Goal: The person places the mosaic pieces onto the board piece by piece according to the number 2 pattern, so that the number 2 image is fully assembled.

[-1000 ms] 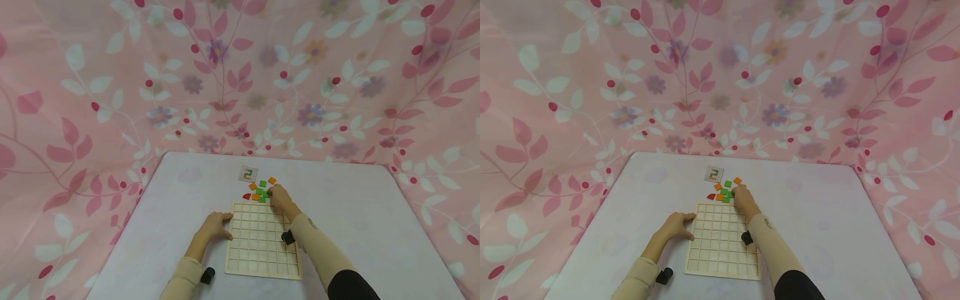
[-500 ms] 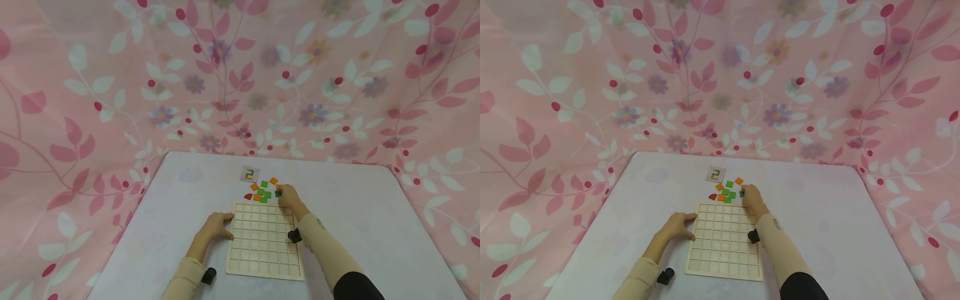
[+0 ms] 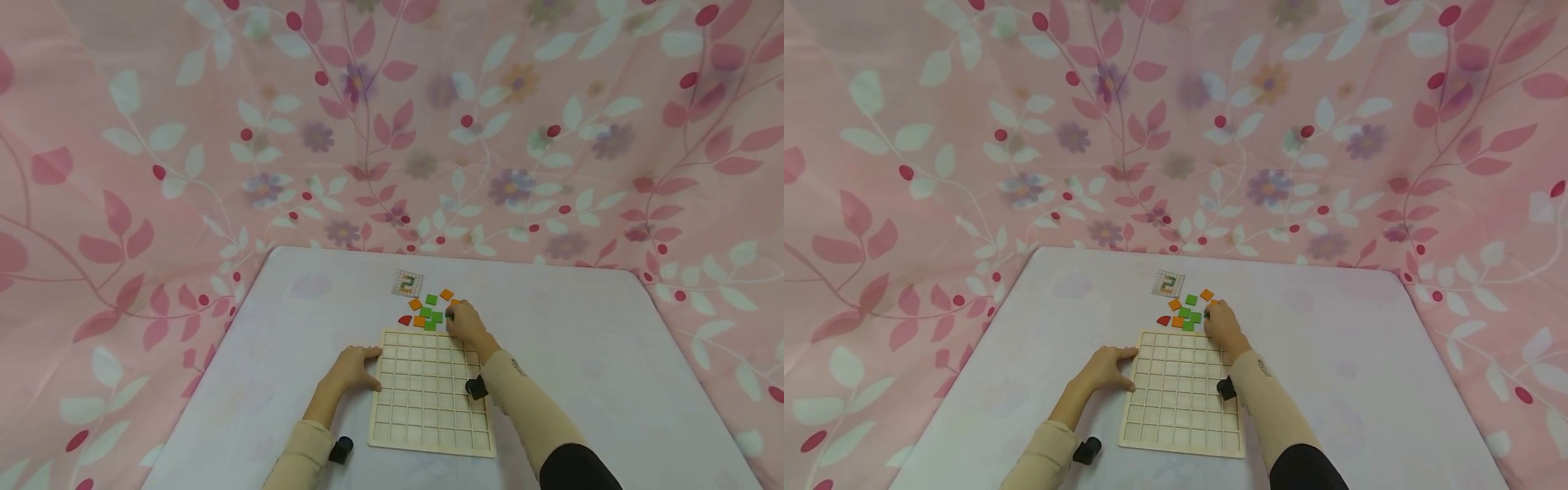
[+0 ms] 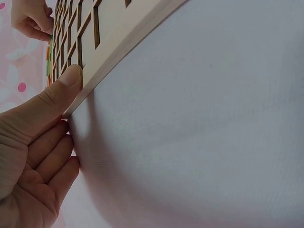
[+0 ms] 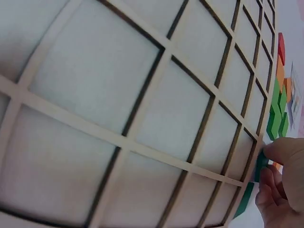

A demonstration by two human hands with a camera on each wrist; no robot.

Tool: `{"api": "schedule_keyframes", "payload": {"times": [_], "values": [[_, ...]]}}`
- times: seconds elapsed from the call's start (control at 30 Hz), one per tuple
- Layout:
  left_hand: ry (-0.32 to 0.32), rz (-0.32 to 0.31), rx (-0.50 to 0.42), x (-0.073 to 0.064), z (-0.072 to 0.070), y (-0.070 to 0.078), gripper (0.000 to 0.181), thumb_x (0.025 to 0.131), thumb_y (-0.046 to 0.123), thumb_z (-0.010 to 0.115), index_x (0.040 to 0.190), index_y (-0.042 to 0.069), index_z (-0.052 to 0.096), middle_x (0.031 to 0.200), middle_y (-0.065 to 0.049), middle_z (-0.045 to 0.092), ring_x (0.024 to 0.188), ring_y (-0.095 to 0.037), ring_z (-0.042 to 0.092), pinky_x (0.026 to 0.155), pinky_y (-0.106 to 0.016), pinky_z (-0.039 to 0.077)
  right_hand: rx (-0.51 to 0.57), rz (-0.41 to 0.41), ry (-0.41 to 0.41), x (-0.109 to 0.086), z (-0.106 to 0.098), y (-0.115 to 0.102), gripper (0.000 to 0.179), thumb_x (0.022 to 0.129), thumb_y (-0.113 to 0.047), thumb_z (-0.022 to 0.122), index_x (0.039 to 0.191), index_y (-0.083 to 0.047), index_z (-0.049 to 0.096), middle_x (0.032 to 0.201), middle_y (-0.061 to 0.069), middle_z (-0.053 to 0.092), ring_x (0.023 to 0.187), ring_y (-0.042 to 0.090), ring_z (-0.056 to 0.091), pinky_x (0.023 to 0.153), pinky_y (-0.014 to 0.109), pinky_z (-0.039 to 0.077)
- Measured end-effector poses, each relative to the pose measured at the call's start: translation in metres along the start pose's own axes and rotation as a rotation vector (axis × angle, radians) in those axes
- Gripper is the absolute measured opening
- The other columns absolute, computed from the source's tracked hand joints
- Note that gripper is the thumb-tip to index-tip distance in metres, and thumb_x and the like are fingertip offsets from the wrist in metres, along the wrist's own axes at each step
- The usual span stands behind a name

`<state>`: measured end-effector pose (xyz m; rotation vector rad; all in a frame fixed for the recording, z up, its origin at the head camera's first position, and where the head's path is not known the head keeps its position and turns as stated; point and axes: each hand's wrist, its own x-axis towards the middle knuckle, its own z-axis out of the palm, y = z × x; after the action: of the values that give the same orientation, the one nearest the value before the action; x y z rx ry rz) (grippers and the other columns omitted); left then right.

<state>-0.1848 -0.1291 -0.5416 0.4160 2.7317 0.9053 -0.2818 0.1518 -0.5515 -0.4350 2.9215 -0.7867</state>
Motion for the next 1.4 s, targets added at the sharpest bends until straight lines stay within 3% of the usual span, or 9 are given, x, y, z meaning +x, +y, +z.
{"api": "schedule_keyframes", "payload": {"times": [0.23,0.43,0.53,0.67,0.8,1.03,1.4], "values": [[0.000,0.007,-0.006,0.000,0.000,0.000,0.077,0.053,0.018,0.091,0.121,0.000,0.062,0.124,-0.015,0.061,0.118,-0.037,0.053,0.101,-0.049,0.041,0.003,-0.076,-0.136,0.001,-0.014,0.000,0.035,0.075,0.011,0.058,0.108,0.007,0.066,0.103,0.023,0.065,0.092,0.033,0.061,0.076,0.039,0.054],[0.006,0.015,0.008,0.000,0.001,0.000,0.076,0.052,0.018,0.091,0.121,0.000,0.063,0.123,-0.015,0.061,0.117,-0.037,0.054,0.100,-0.049,0.042,-0.003,-0.079,-0.134,-0.004,-0.017,0.005,0.027,0.080,0.003,0.062,0.106,0.008,0.066,0.099,0.022,0.065,0.094,0.036,0.060,0.082,0.046,0.052],[0.009,0.012,0.006,0.000,0.000,0.000,0.076,0.052,0.017,0.091,0.120,0.000,0.063,0.123,-0.015,0.061,0.117,-0.037,0.054,0.100,-0.049,0.042,0.035,-0.031,-0.106,-0.006,-0.016,0.011,0.026,0.079,-0.005,0.065,0.102,0.005,0.066,0.095,0.019,0.065,0.090,0.033,0.060,0.080,0.044,0.053],[0.010,0.012,0.011,0.001,0.001,-0.001,0.076,0.052,0.018,0.091,0.120,0.001,0.063,0.123,-0.015,0.061,0.117,-0.037,0.054,0.100,-0.048,0.042,0.136,0.024,-0.005,-0.009,-0.016,0.017,0.022,0.077,-0.008,0.069,0.095,0.006,0.068,0.090,0.016,0.066,0.084,0.028,0.061,0.076,0.041,0.054],[0.011,0.010,0.017,0.002,0.002,-0.001,0.075,0.052,0.018,0.091,0.120,0.001,0.064,0.123,-0.015,0.062,0.116,-0.038,0.054,0.099,-0.049,0.042,0.228,0.017,0.089,-0.016,-0.019,0.014,0.023,0.078,-0.006,0.068,0.096,0.008,0.068,0.089,0.018,0.067,0.081,0.029,0.061,0.073,0.041,0.055],[0.019,0.007,0.012,0.000,0.002,0.000,0.076,0.051,0.017,0.091,0.120,0.002,0.064,0.123,-0.014,0.062,0.116,-0.038,0.054,0.099,-0.049,0.043,0.329,0.015,0.140,-0.041,-0.017,0.001,0.024,0.079,-0.005,0.070,0.100,0.007,0.067,0.090,0.017,0.067,0.077,0.024,0.059,0.068,0.035,0.053],[0.016,-0.006,-0.004,-0.002,0.000,0.002,0.075,0.053,0.017,0.091,0.121,0.002,0.063,0.124,-0.016,0.061,0.117,-0.040,0.053,0.100,-0.050,0.041,0.342,0.014,0.190,-0.075,0.005,-0.009,0.020,0.077,-0.002,0.070,0.096,0.004,0.069,0.078,0.007,0.064,0.067,0.014,0.054,0.059,0.025,0.049]]}}
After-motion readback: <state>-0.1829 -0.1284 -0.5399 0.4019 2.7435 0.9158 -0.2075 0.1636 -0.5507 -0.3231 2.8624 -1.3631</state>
